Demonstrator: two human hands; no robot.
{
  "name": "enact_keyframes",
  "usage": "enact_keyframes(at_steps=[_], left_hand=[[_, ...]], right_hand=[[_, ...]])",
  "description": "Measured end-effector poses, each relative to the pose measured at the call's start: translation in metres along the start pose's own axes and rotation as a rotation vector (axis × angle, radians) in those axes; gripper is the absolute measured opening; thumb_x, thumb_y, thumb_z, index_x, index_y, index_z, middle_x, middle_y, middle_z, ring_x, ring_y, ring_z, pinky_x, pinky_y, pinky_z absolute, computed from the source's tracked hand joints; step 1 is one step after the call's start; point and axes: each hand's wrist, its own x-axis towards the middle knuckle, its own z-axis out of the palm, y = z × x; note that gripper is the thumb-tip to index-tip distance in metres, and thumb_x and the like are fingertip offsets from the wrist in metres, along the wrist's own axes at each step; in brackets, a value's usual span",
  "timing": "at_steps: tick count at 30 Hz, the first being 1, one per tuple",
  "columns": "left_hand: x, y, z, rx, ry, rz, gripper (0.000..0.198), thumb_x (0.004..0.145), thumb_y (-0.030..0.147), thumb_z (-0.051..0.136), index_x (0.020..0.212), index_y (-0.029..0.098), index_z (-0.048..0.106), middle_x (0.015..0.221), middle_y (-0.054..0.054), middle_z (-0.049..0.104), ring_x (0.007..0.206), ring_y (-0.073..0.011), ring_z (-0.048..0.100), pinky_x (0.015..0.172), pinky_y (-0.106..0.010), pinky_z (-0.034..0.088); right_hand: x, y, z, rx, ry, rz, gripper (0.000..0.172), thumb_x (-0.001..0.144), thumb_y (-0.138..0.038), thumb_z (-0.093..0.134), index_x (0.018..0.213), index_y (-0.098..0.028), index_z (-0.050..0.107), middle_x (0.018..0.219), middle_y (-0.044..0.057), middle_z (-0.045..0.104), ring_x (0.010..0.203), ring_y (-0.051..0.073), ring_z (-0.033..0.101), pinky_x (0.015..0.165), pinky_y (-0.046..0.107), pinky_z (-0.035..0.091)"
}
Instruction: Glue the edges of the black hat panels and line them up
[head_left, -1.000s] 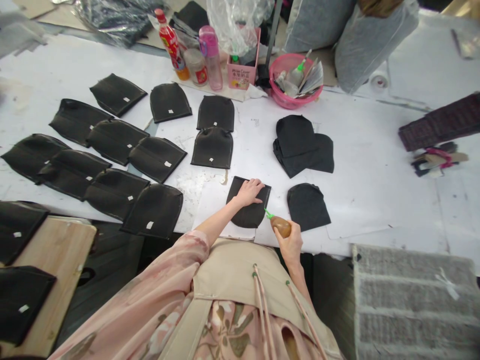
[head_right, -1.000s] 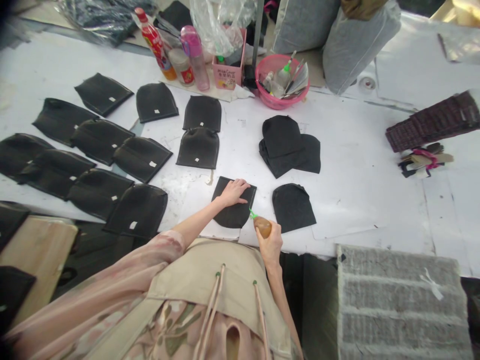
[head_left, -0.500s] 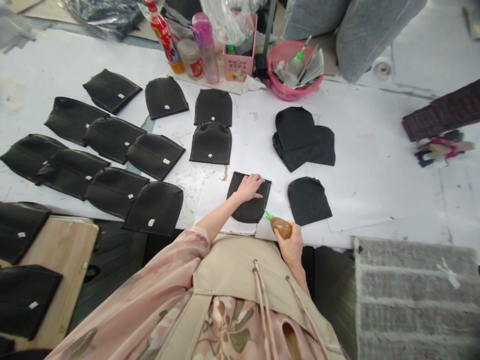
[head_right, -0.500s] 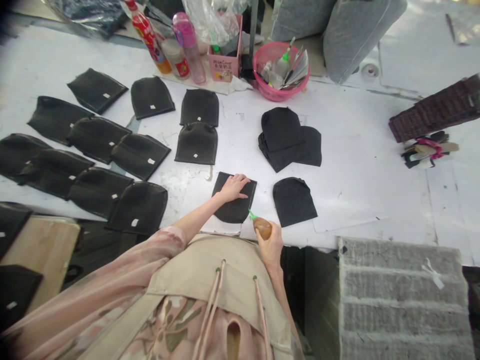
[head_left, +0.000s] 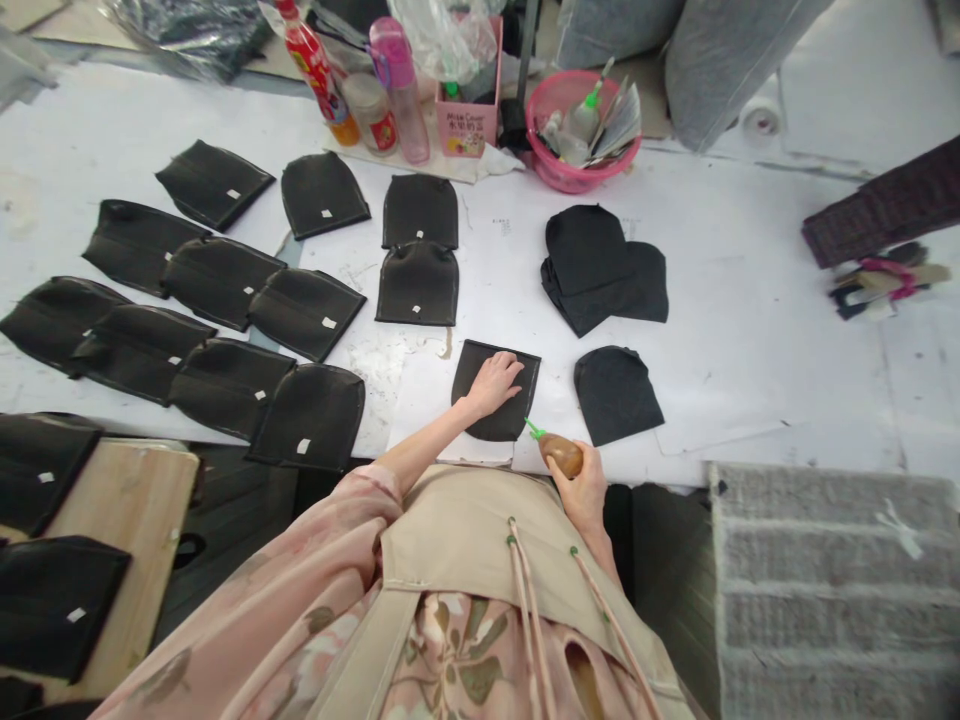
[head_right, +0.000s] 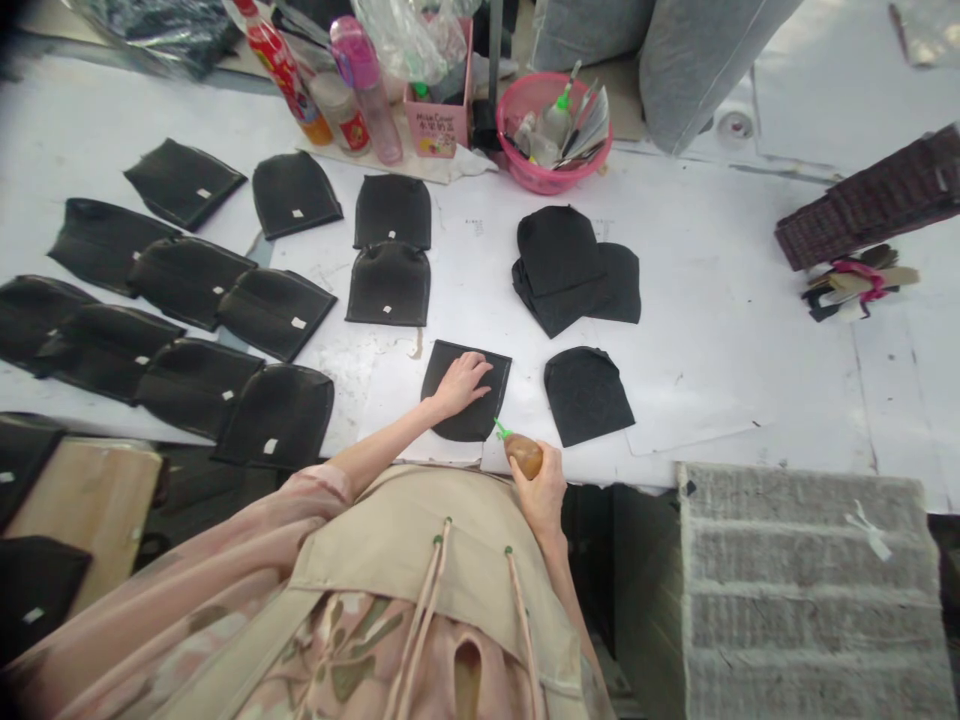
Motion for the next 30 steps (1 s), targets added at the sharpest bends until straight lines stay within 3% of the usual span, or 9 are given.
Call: enact_keyframes(at_steps=[5, 9, 30], left_hand=[[-0.039, -0.002, 0.004, -0.048, -0.153, 0.235, 0.045, 0.081, 0.048, 0.066, 0.12, 0.026, 0.059, 0.125, -0.009, 0.051, 0.126, -0.0271, 0.04, 0.107, -0.044, 0.031], [-0.055, -0.004, 0.011, -0.01, -0.172, 0.265, 0.052, 0.078, 0.051, 0.068, 0.124, 0.028, 0.059, 0.133, -0.01, 0.048, 0.135, -0.0278, 0.032, 0.115, -0.048, 0.02], [-0.055, -0.008, 0.02, 0.023, -0.08, 0.313, 0.055, 0.07, 0.043, 0.079, 0.118, 0.024, 0.062, 0.128, -0.011, 0.051, 0.132, -0.0296, 0.038, 0.115, -0.05, 0.024]], right_hand=[[-0.001, 0.001, 0.0, 0.001, 0.01, -0.018, 0.046, 0.079, -0.05, 0.063, 0.11, -0.017, 0.054, 0.104, 0.01, 0.062, 0.096, 0.024, 0.06, 0.085, 0.039, 0.05], [-0.004, 0.002, 0.0, -0.01, -0.01, -0.01, 0.047, 0.079, -0.05, 0.064, 0.111, -0.017, 0.054, 0.103, 0.009, 0.062, 0.095, 0.024, 0.06, 0.084, 0.038, 0.051], [-0.025, 0.003, -0.003, -0.001, -0.1, -0.006, 0.043, 0.079, -0.048, 0.063, 0.108, -0.017, 0.055, 0.102, 0.01, 0.063, 0.095, 0.024, 0.061, 0.084, 0.037, 0.052]])
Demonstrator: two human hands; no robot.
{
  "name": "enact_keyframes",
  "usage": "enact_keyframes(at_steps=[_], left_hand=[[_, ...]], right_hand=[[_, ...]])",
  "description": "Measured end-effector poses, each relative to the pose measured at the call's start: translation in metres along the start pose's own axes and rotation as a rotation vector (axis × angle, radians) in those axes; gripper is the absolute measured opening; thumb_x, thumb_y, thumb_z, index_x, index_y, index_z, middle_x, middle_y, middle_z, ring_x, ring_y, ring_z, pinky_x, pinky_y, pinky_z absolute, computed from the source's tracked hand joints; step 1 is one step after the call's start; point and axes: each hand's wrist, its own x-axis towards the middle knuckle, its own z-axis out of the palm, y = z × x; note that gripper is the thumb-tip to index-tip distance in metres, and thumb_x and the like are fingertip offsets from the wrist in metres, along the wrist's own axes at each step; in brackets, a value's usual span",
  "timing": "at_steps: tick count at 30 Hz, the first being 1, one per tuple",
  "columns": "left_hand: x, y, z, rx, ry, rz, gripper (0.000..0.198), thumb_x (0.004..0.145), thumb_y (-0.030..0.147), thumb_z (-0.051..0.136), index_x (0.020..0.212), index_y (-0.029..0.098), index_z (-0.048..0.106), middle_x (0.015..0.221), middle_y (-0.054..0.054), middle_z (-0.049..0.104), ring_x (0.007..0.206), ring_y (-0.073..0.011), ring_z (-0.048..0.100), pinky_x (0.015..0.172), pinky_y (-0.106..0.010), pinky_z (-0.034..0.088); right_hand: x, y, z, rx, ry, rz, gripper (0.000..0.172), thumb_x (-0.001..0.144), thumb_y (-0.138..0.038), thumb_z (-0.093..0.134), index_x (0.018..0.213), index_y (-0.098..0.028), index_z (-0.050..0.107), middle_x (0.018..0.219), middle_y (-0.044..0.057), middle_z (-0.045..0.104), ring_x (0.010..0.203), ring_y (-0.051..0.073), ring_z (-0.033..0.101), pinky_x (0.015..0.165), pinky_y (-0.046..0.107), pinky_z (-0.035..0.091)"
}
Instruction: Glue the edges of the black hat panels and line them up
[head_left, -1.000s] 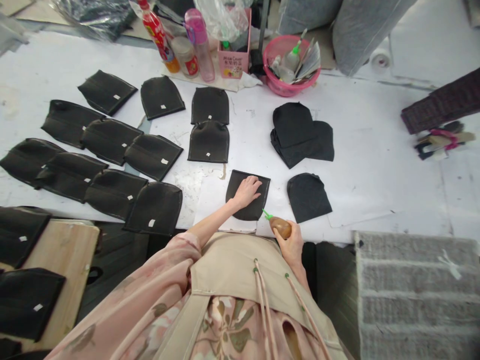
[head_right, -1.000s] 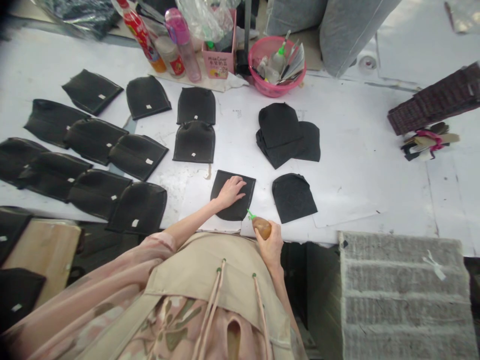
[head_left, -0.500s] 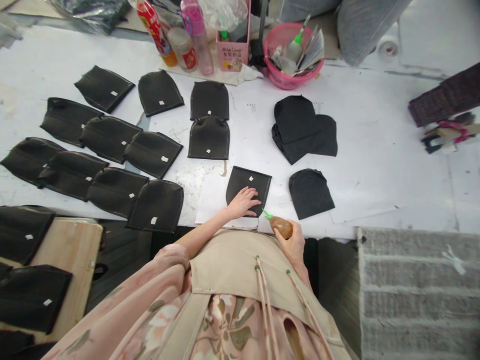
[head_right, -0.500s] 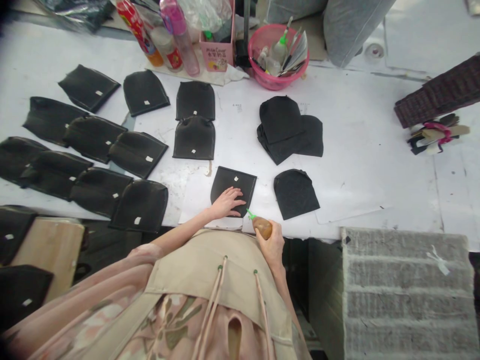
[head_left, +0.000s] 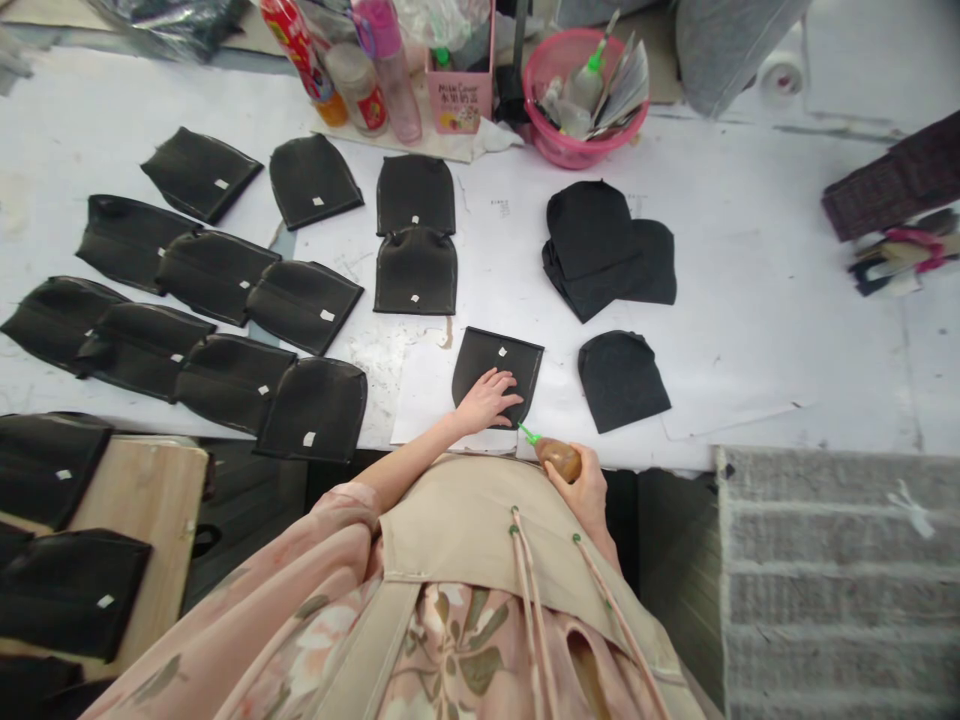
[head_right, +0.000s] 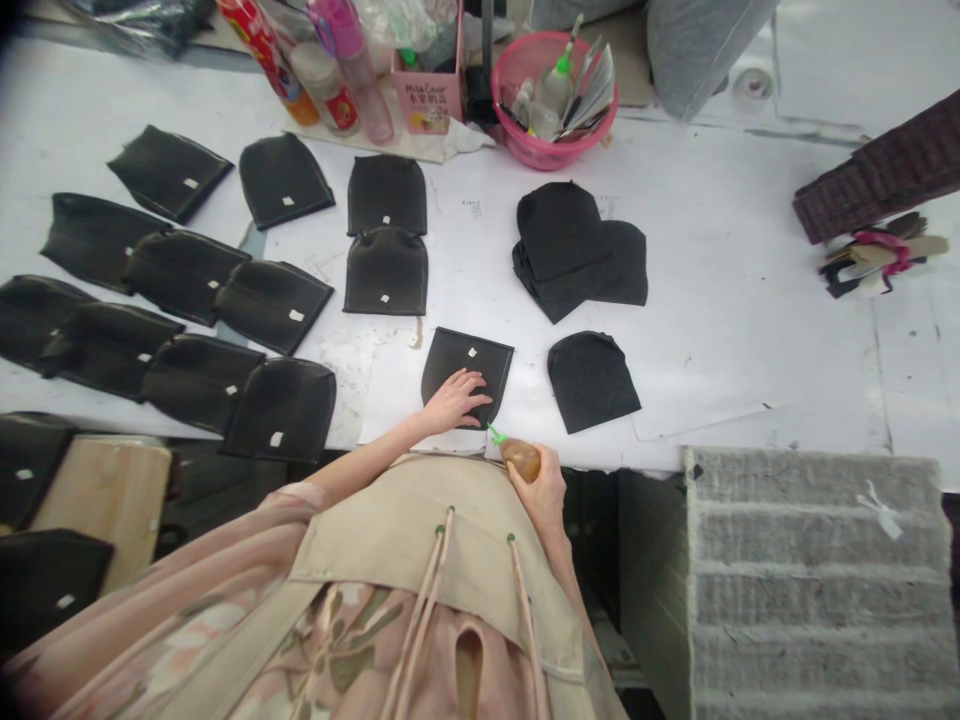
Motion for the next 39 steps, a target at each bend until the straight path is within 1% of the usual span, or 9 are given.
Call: enact_keyframes(at_steps=[3, 7, 15, 19, 23, 26, 32, 36, 39], left_hand=[[0.0, 0.001, -0.001, -0.008, -0.005, -0.006, 0.055, 0.069, 0.042, 0.079, 0.119, 0.024, 0.062, 0.129, -0.011, 0.051, 0.133, -0.0296, 0.038, 0.116, -0.05, 0.023], [0.0, 0.001, -0.002, -0.003, -0.01, -0.008, 0.055, 0.07, 0.042, 0.079, 0.119, 0.024, 0.062, 0.13, -0.012, 0.05, 0.133, -0.0295, 0.037, 0.116, -0.049, 0.023], [0.001, 0.0, -0.003, -0.019, -0.027, -0.015, 0.055, 0.07, 0.041, 0.079, 0.119, 0.023, 0.062, 0.13, -0.012, 0.05, 0.134, -0.029, 0.037, 0.116, -0.049, 0.022], [0.001, -0.002, -0.003, -0.036, -0.032, -0.004, 0.054, 0.07, 0.038, 0.079, 0.119, 0.024, 0.061, 0.13, -0.011, 0.05, 0.134, -0.0285, 0.037, 0.116, -0.05, 0.022], [0.001, -0.003, -0.001, -0.033, -0.026, 0.001, 0.054, 0.07, 0.037, 0.079, 0.119, 0.024, 0.061, 0.13, -0.011, 0.049, 0.134, -0.0287, 0.037, 0.116, -0.05, 0.023], [0.001, -0.003, 0.001, -0.027, -0.015, 0.001, 0.054, 0.07, 0.037, 0.079, 0.119, 0.024, 0.061, 0.13, -0.011, 0.049, 0.134, -0.0286, 0.037, 0.116, -0.05, 0.023], [0.001, -0.003, 0.002, -0.03, -0.013, -0.012, 0.054, 0.072, 0.037, 0.078, 0.12, 0.023, 0.061, 0.13, -0.012, 0.049, 0.134, -0.029, 0.036, 0.116, -0.05, 0.022], [0.002, 0.0, 0.0, -0.02, -0.019, -0.026, 0.052, 0.073, 0.039, 0.077, 0.12, 0.024, 0.061, 0.13, -0.011, 0.049, 0.133, -0.0284, 0.037, 0.115, -0.049, 0.022], [0.011, 0.008, -0.004, 0.003, -0.013, -0.082, 0.048, 0.075, 0.043, 0.075, 0.118, 0.025, 0.062, 0.127, -0.011, 0.05, 0.128, -0.0294, 0.039, 0.109, -0.049, 0.028]], right_hand=[[-0.002, 0.0, -0.001, 0.03, -0.029, 0.017, 0.044, 0.079, -0.047, 0.064, 0.108, -0.015, 0.055, 0.102, 0.01, 0.062, 0.096, 0.024, 0.061, 0.086, 0.036, 0.051], [-0.002, 0.002, -0.001, 0.063, -0.028, 0.042, 0.046, 0.076, -0.048, 0.066, 0.106, -0.015, 0.056, 0.101, 0.01, 0.063, 0.094, 0.024, 0.061, 0.086, 0.037, 0.051], [-0.003, 0.011, 0.01, 0.105, -0.036, 0.104, 0.048, 0.077, -0.048, 0.067, 0.11, -0.015, 0.055, 0.102, 0.008, 0.062, 0.091, 0.021, 0.061, 0.08, 0.034, 0.052], [-0.004, 0.016, 0.009, 0.117, -0.065, 0.088, 0.049, 0.077, -0.049, 0.066, 0.111, -0.015, 0.055, 0.105, 0.009, 0.062, 0.092, 0.021, 0.06, 0.078, 0.033, 0.052], [-0.002, 0.016, 0.002, 0.113, -0.084, 0.037, 0.051, 0.076, -0.05, 0.067, 0.111, -0.014, 0.056, 0.103, 0.009, 0.062, 0.093, 0.022, 0.059, 0.083, 0.035, 0.05], [0.0, 0.014, -0.001, 0.103, -0.068, 0.008, 0.052, 0.077, -0.052, 0.066, 0.11, -0.014, 0.056, 0.103, 0.01, 0.062, 0.092, 0.023, 0.059, 0.081, 0.036, 0.05], [0.002, 0.012, 0.004, 0.102, -0.044, 0.034, 0.051, 0.076, -0.052, 0.065, 0.109, -0.014, 0.056, 0.102, 0.011, 0.062, 0.092, 0.024, 0.059, 0.081, 0.037, 0.051], [0.0, 0.016, -0.001, 0.128, -0.051, 0.123, 0.052, 0.072, -0.052, 0.068, 0.108, -0.016, 0.057, 0.103, 0.009, 0.063, 0.093, 0.025, 0.061, 0.084, 0.041, 0.051], [-0.002, 0.018, -0.008, 0.283, -0.003, 0.284, 0.054, 0.068, -0.05, 0.073, 0.108, -0.017, 0.057, 0.103, 0.009, 0.065, 0.092, 0.024, 0.063, 0.083, 0.042, 0.054]])
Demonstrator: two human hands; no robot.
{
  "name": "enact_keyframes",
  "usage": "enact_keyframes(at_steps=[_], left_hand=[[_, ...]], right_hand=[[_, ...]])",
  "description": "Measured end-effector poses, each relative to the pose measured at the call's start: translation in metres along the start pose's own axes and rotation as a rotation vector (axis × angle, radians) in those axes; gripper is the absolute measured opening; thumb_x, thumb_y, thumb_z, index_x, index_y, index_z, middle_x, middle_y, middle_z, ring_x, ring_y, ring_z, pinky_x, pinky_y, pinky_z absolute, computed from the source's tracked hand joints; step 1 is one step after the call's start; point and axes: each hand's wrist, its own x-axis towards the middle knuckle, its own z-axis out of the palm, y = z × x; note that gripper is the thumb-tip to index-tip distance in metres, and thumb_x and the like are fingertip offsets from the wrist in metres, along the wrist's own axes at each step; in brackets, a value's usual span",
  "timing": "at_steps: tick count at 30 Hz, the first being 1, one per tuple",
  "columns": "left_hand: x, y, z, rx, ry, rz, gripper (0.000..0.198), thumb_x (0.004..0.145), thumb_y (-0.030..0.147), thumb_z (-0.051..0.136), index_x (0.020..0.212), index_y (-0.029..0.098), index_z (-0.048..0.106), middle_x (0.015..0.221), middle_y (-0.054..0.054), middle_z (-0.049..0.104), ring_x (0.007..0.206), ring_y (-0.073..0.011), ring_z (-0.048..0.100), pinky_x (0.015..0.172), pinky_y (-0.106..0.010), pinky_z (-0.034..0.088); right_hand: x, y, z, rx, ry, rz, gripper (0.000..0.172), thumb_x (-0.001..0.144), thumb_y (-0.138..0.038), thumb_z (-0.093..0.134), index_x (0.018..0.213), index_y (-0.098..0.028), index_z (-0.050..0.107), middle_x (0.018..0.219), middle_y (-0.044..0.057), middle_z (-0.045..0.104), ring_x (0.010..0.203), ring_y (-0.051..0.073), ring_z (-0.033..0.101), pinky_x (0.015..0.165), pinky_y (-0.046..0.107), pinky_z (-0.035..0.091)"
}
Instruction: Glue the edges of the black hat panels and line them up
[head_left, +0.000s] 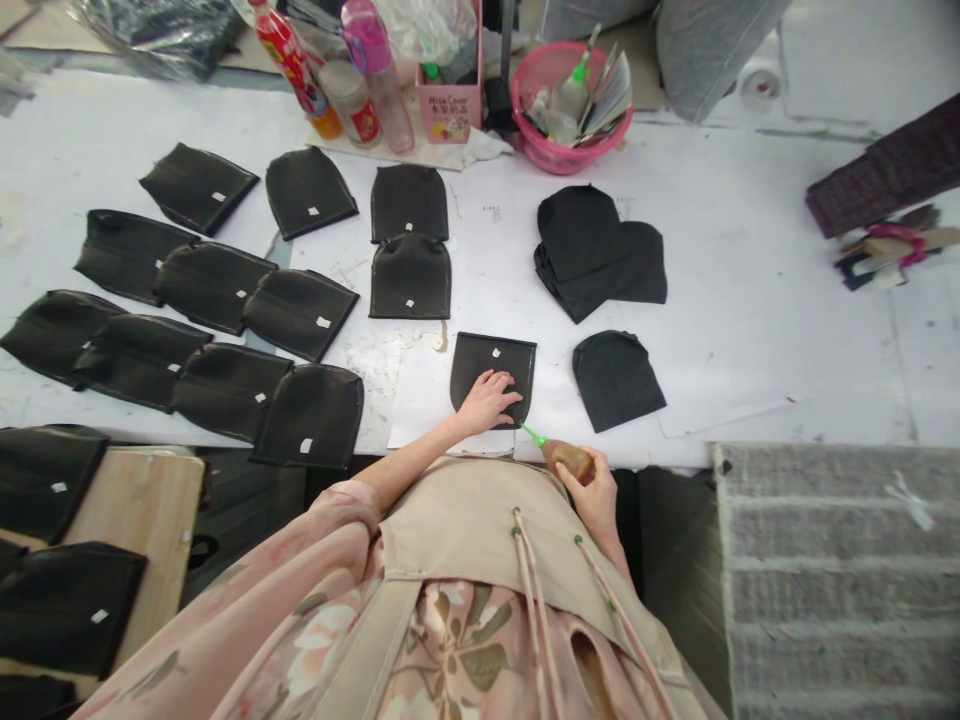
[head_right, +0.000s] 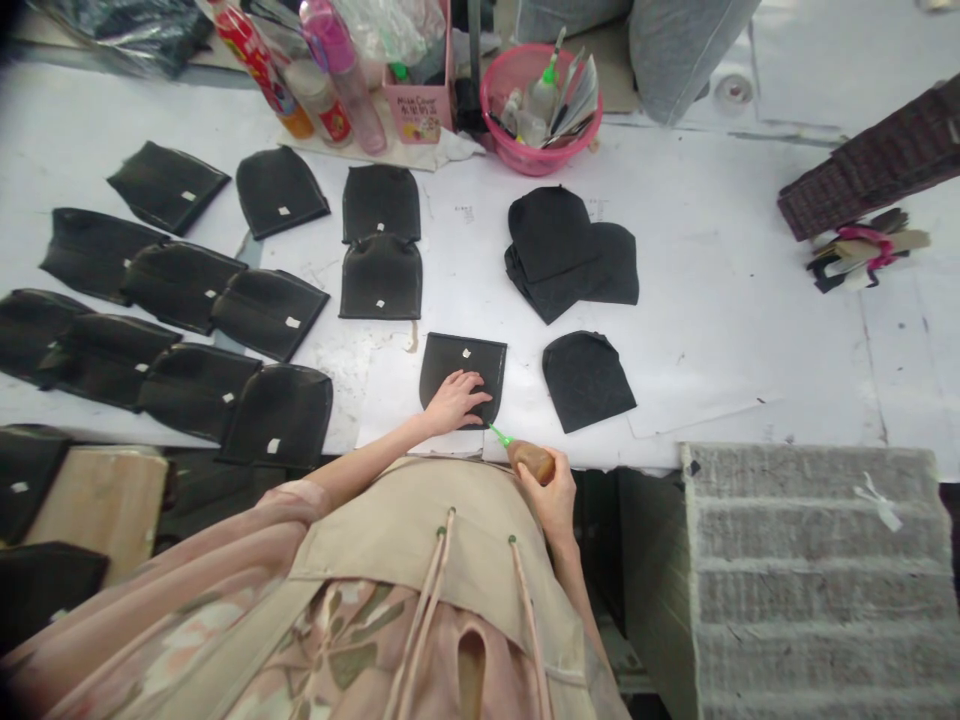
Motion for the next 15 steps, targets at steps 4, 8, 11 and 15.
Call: enact_keyframes(at_steps=[4, 8, 11, 15], left_hand=[[0.022, 0.016, -0.004, 0.027, 0.0, -0.105, 0.043, 0.077, 0.045, 0.071, 0.113, 0.022, 0.062, 0.121, -0.012, 0.051, 0.115, -0.0301, 0.044, 0.092, -0.044, 0.038], [0.042, 0.023, -0.002, 0.021, 0.003, -0.152, 0.043, 0.077, 0.048, 0.071, 0.11, 0.022, 0.061, 0.117, -0.01, 0.051, 0.107, -0.0289, 0.045, 0.084, -0.041, 0.04], [0.047, 0.023, -0.001, 0.011, 0.006, -0.162, 0.045, 0.076, 0.048, 0.072, 0.11, 0.022, 0.061, 0.115, -0.01, 0.05, 0.106, -0.0286, 0.044, 0.083, -0.04, 0.04], [0.045, 0.021, -0.002, 0.016, -0.009, -0.132, 0.041, 0.077, 0.044, 0.071, 0.111, 0.023, 0.06, 0.116, -0.009, 0.049, 0.107, -0.0283, 0.044, 0.083, -0.04, 0.04]], right_hand=[[0.001, -0.001, -0.007, 0.371, 0.125, 0.226, 0.056, 0.064, -0.047, 0.077, 0.104, -0.016, 0.054, 0.096, 0.008, 0.066, 0.081, 0.022, 0.066, 0.064, 0.036, 0.058], [0.003, -0.001, -0.01, 0.486, 0.21, 0.266, 0.054, 0.064, -0.045, 0.078, 0.102, -0.016, 0.053, 0.094, 0.007, 0.067, 0.077, 0.021, 0.066, 0.055, 0.031, 0.058], [0.002, 0.002, -0.007, 0.411, 0.221, 0.235, 0.056, 0.063, -0.045, 0.079, 0.103, -0.016, 0.053, 0.094, 0.008, 0.067, 0.08, 0.022, 0.067, 0.062, 0.034, 0.059], [-0.001, 0.007, 0.003, 0.296, 0.23, 0.197, 0.058, 0.063, -0.047, 0.078, 0.106, -0.015, 0.055, 0.099, 0.01, 0.067, 0.085, 0.024, 0.067, 0.078, 0.04, 0.057]])
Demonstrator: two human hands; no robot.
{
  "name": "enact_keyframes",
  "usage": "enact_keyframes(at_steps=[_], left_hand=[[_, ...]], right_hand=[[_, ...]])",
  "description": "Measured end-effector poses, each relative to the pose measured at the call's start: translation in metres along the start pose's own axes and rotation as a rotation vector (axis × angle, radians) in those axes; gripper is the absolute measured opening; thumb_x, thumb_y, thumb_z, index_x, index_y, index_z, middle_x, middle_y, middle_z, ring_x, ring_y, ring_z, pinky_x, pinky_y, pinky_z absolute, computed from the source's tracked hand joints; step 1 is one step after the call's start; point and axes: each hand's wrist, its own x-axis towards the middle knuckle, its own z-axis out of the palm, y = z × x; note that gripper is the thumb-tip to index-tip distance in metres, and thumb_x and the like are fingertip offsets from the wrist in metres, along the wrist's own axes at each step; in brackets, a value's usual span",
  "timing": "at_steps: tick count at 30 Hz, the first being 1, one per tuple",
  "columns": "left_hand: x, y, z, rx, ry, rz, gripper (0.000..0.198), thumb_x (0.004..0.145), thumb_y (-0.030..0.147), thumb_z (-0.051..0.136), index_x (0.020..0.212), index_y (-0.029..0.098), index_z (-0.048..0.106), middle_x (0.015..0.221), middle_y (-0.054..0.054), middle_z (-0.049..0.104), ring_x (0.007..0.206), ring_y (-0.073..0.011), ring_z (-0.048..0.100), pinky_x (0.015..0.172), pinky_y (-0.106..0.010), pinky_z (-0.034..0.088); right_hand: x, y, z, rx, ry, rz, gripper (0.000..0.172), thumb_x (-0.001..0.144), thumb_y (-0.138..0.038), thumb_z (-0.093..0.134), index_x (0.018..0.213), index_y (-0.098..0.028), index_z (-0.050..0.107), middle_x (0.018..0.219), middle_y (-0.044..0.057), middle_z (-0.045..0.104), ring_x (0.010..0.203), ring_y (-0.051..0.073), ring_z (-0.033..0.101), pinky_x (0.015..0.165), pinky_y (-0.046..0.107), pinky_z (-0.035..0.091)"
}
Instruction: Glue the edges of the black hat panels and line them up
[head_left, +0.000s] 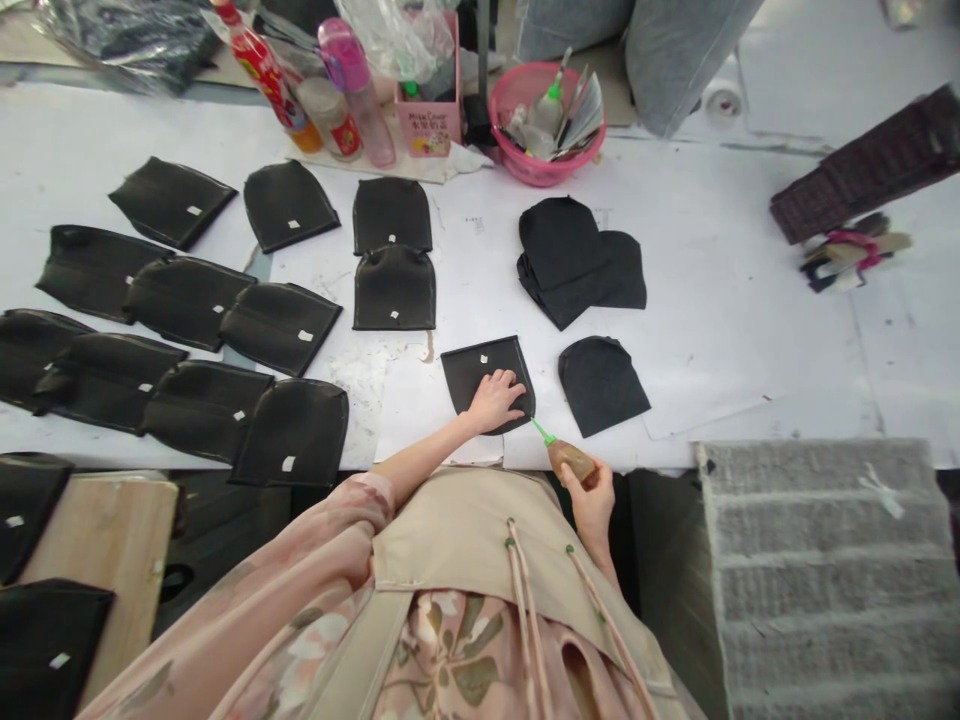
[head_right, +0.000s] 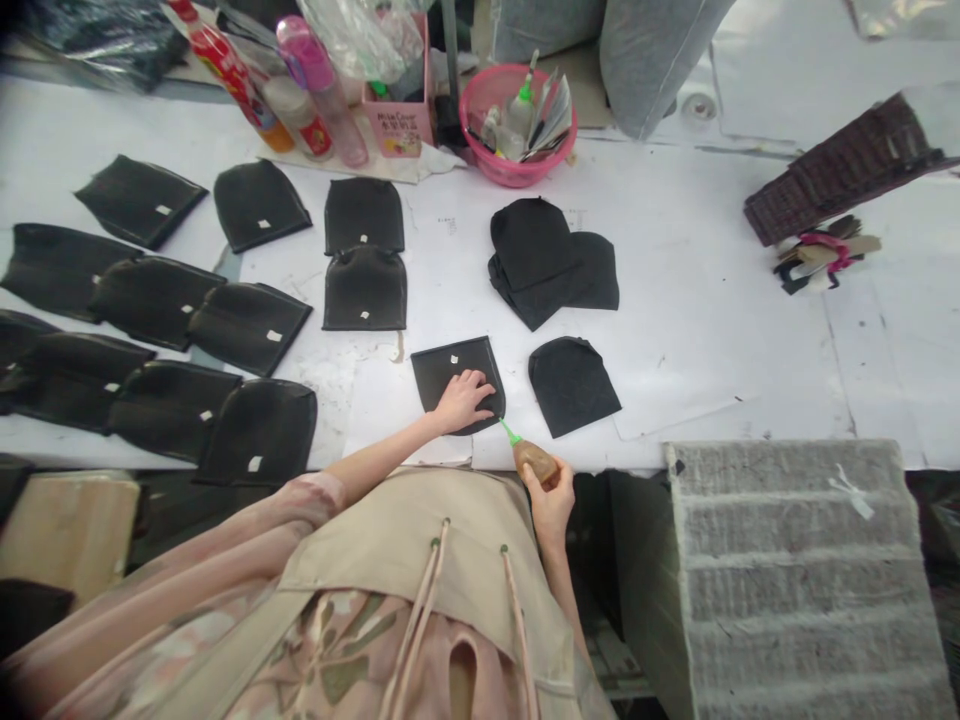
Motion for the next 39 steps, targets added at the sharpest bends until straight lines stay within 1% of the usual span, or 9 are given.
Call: enact_keyframes(at_steps=[2, 11, 15, 17, 21, 24, 28, 35, 39], left_hand=[[-0.001, 0.0, -0.001, 0.006, -0.004, 0.006, 0.04, 0.078, 0.042, 0.07, 0.111, 0.023, 0.06, 0.117, -0.009, 0.049, 0.107, -0.0283, 0.044, 0.084, -0.04, 0.041], [-0.002, 0.0, -0.002, 0.019, 0.007, 0.02, 0.038, 0.079, 0.042, 0.067, 0.111, 0.023, 0.06, 0.117, -0.009, 0.05, 0.107, -0.0283, 0.044, 0.084, -0.04, 0.041], [-0.002, -0.001, -0.004, 0.005, -0.003, 0.016, 0.038, 0.08, 0.042, 0.067, 0.112, 0.023, 0.06, 0.118, -0.01, 0.049, 0.109, -0.0288, 0.044, 0.084, -0.041, 0.041], [-0.002, -0.001, -0.004, 0.001, -0.007, 0.014, 0.038, 0.08, 0.042, 0.067, 0.112, 0.023, 0.06, 0.118, -0.01, 0.049, 0.109, -0.0289, 0.043, 0.085, -0.041, 0.041], [-0.002, 0.0, -0.004, 0.006, -0.003, 0.013, 0.038, 0.08, 0.042, 0.067, 0.113, 0.023, 0.059, 0.118, -0.009, 0.049, 0.108, -0.0286, 0.044, 0.084, -0.041, 0.041], [-0.002, 0.0, -0.003, 0.009, 0.003, 0.013, 0.038, 0.08, 0.042, 0.067, 0.113, 0.023, 0.059, 0.118, -0.009, 0.049, 0.108, -0.0286, 0.044, 0.084, -0.041, 0.041], [-0.002, 0.0, -0.003, -0.01, -0.016, 0.0, 0.039, 0.08, 0.041, 0.067, 0.114, 0.024, 0.059, 0.118, -0.009, 0.049, 0.109, -0.029, 0.043, 0.086, -0.042, 0.04], [0.004, 0.005, 0.0, -0.017, -0.003, -0.047, 0.039, 0.082, 0.043, 0.066, 0.114, 0.023, 0.058, 0.118, -0.01, 0.049, 0.11, -0.03, 0.043, 0.088, -0.043, 0.039], [0.005, 0.002, -0.004, -0.05, -0.01, -0.035, 0.042, 0.081, 0.044, 0.067, 0.116, 0.022, 0.058, 0.118, -0.01, 0.05, 0.107, -0.0283, 0.045, 0.084, -0.04, 0.041]], right_hand=[[-0.001, 0.003, 0.004, -0.045, -0.002, -0.031, 0.058, 0.064, -0.048, 0.077, 0.107, -0.015, 0.056, 0.101, 0.011, 0.066, 0.087, 0.024, 0.066, 0.08, 0.04, 0.057], [0.001, 0.006, 0.012, -0.314, 0.027, -0.281, 0.054, 0.073, -0.053, 0.068, 0.109, -0.015, 0.057, 0.1, 0.011, 0.063, 0.088, 0.023, 0.061, 0.073, 0.036, 0.053], [-0.002, 0.001, 0.013, -0.458, 0.034, -0.44, 0.048, 0.077, -0.05, 0.065, 0.11, -0.016, 0.056, 0.099, 0.01, 0.061, 0.09, 0.023, 0.059, 0.078, 0.037, 0.052], [-0.004, -0.001, 0.012, -0.49, 0.033, -0.481, 0.047, 0.079, -0.05, 0.064, 0.111, -0.017, 0.055, 0.099, 0.01, 0.06, 0.091, 0.023, 0.059, 0.079, 0.037, 0.052], [-0.005, -0.002, 0.012, -0.525, 0.032, -0.517, 0.046, 0.081, -0.049, 0.063, 0.112, -0.017, 0.053, 0.098, 0.009, 0.059, 0.091, 0.023, 0.059, 0.078, 0.036, 0.052], [-0.004, -0.003, 0.013, -0.535, 0.017, -0.548, 0.045, 0.082, -0.048, 0.062, 0.113, -0.017, 0.053, 0.098, 0.009, 0.059, 0.094, 0.024, 0.059, 0.082, 0.038, 0.052], [-0.004, -0.005, 0.014, -0.524, 0.002, -0.52, 0.045, 0.081, -0.049, 0.062, 0.112, -0.017, 0.053, 0.099, 0.009, 0.059, 0.094, 0.024, 0.059, 0.082, 0.038, 0.052], [-0.001, -0.009, 0.015, -0.493, 0.054, -0.479, 0.044, 0.08, -0.05, 0.063, 0.109, -0.017, 0.054, 0.099, 0.009, 0.06, 0.094, 0.024, 0.059, 0.082, 0.038, 0.051], [0.0, -0.01, 0.015, -0.492, 0.03, -0.48, 0.044, 0.079, -0.049, 0.064, 0.109, -0.017, 0.054, 0.1, 0.009, 0.06, 0.093, 0.023, 0.059, 0.082, 0.037, 0.051]])
